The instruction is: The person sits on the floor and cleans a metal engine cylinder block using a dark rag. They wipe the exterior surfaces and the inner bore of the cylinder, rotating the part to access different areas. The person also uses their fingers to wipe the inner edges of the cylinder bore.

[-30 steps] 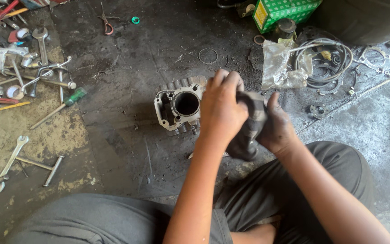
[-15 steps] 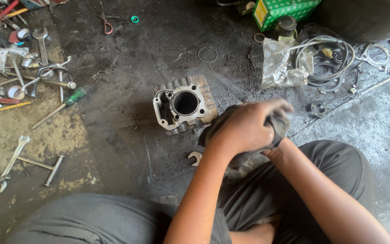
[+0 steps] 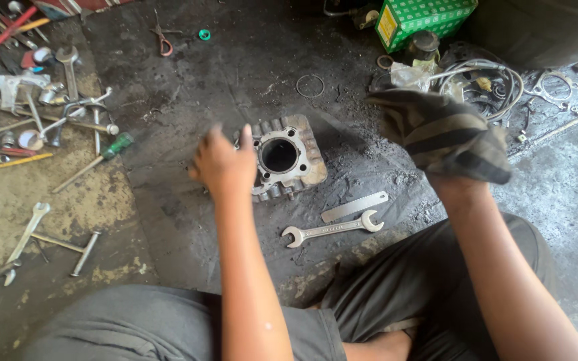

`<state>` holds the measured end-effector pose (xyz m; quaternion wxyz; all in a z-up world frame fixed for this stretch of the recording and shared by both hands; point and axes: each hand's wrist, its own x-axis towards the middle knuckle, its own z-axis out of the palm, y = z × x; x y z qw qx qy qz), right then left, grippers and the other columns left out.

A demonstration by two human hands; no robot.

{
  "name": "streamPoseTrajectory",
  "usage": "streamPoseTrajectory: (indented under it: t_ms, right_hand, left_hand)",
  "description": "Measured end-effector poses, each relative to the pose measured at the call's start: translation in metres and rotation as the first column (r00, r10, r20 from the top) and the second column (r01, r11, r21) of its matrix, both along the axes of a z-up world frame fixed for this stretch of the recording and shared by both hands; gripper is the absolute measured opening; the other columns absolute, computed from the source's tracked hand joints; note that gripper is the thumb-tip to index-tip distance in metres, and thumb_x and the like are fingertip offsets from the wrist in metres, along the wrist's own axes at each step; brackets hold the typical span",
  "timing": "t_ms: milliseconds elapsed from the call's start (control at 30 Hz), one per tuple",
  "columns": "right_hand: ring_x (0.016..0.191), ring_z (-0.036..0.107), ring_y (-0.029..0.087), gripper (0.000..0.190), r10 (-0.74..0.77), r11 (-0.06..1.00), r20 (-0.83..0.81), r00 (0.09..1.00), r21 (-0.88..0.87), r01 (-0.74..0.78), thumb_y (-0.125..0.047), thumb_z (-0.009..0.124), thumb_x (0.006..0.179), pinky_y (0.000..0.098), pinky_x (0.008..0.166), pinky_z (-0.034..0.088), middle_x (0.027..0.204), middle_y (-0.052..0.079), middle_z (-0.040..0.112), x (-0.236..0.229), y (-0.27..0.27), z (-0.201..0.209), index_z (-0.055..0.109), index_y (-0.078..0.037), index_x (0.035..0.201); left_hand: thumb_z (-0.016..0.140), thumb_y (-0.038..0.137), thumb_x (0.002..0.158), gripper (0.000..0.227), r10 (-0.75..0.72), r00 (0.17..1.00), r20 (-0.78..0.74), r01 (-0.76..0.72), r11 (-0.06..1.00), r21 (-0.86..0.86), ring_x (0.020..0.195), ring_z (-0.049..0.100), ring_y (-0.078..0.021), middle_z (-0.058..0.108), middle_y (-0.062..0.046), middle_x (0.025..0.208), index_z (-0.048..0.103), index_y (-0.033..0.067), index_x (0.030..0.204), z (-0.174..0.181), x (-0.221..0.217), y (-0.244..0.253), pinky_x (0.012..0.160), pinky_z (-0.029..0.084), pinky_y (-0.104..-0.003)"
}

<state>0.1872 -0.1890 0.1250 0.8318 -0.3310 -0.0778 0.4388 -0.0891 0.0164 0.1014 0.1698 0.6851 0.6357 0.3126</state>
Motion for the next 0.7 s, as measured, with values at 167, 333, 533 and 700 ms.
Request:
streamPoseTrajectory:
  t_ms: [167,333,533,700]
  right_hand:
    - [0.111,0.065,0.02,0.028,0.077,0.992,0.123,0.989,0.089,-0.089,-0.03,0.038,0.113,0.0371,0.098,0.056,0.117,0.004,0.065,0.028,0.01,-0.077,0.055,-0.013,0.126]
    - [0.102,0.067,0.023,0.021,0.436,0.807,0.894,0.107,-0.441,0.394,-0.022,0.047,0.108,0.0359,0.089,0.056,0.111,0.007,0.068,0.044,0.009,-0.128,0.063,-0.01,0.113]
    - [0.098,0.071,0.026,0.025,0.541,0.636,0.743,0.395,-0.668,0.386,0.0,0.05,0.094,0.0364,0.084,0.06,0.111,0.015,0.069,-0.001,0.041,-0.157,0.062,-0.002,0.116]
    - [0.099,0.062,0.024,0.03,0.483,0.814,0.711,0.511,-0.58,0.038,-0.004,0.059,0.091,0.0354,0.087,0.051,0.108,0.014,0.071,-0.066,0.058,-0.149,0.066,0.001,0.119]
  left_hand:
    - [0.077,0.055,0.079,0.081,-0.059,0.993,0.106,0.103,0.878,-0.468,0.135,0.055,-0.0353,0.059,-0.019,0.144,0.054,0.009,0.142,-0.039,0.0,0.016,0.111,0.045,-0.045]
    - [0.082,0.057,0.074,0.094,-0.054,0.97,0.236,0.152,0.894,-0.421,0.13,0.056,-0.0366,0.058,-0.023,0.14,0.046,0.0077,0.145,-0.048,-0.001,0.021,0.105,0.046,-0.042]
    - [0.082,0.062,0.074,0.099,-0.013,0.965,0.261,0.097,0.946,-0.31,0.126,0.06,-0.0399,0.061,-0.027,0.133,0.047,0.0008,0.143,-0.059,0.005,0.009,0.104,0.048,-0.043]
    - [0.074,0.061,0.083,0.09,0.146,0.951,0.273,-0.044,0.937,-0.347,0.12,0.066,-0.0429,0.067,-0.028,0.128,0.048,-0.0017,0.142,-0.055,0.018,-0.032,0.101,0.052,-0.047]
